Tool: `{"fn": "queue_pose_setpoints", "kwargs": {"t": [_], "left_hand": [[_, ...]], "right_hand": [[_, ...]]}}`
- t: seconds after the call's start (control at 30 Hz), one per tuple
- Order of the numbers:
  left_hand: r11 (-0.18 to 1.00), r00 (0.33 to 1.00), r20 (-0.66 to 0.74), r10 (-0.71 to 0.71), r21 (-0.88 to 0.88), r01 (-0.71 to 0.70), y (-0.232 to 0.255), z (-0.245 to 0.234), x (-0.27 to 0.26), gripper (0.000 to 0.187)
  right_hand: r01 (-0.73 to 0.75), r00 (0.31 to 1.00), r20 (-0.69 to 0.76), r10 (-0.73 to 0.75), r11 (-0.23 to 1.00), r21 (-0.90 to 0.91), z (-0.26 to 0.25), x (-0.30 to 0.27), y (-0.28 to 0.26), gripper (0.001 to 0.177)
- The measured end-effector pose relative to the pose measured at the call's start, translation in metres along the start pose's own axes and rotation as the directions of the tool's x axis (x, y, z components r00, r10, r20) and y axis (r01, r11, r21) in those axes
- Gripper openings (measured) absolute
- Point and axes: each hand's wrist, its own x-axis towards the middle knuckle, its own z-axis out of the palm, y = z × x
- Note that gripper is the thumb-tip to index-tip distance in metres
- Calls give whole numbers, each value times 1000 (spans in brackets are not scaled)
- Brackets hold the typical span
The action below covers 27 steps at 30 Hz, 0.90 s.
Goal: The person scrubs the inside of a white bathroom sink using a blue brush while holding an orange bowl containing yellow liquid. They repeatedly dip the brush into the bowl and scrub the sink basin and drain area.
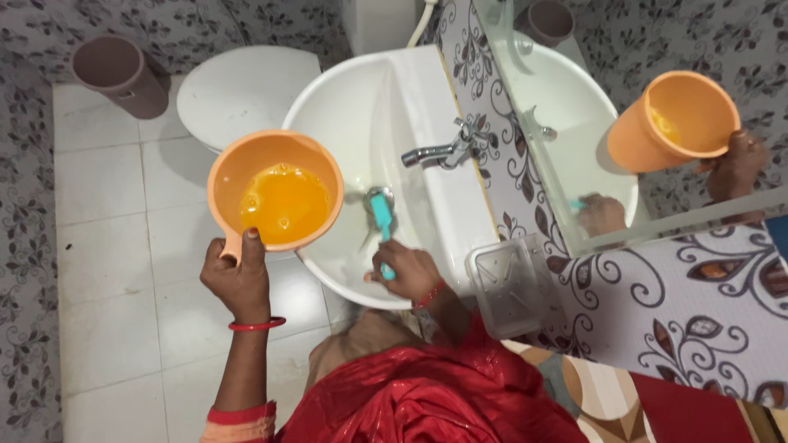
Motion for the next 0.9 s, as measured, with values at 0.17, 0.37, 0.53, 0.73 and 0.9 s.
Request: {"fn": "queue_pose_setpoints", "kwargs": {"t": [0.17, 0.37, 0.53, 0.73, 0.9], "left_hand": [[991, 999, -45, -14, 129, 20, -3, 1, -1, 47], [984, 999, -49, 15, 175, -6, 4, 2, -3, 46], [975, 998, -64, 0, 223, 15, 6, 7, -6, 43], [961, 996, -73, 49, 275, -27, 14, 11, -6, 48], [943, 995, -93, 46, 332, -12, 16, 17, -9, 49]], "right_hand": [[13, 992, -122, -35, 985, -173, -1, -12, 8, 22], [71, 997, 8, -71, 997, -9, -13, -14, -4, 27], [139, 989, -50, -139, 990, -6, -1, -14, -14, 29], [148, 989, -9, -148, 986, 77, -8, -11, -15, 30], [23, 999, -30, -20, 996, 88, -7, 1, -17, 28]]}}
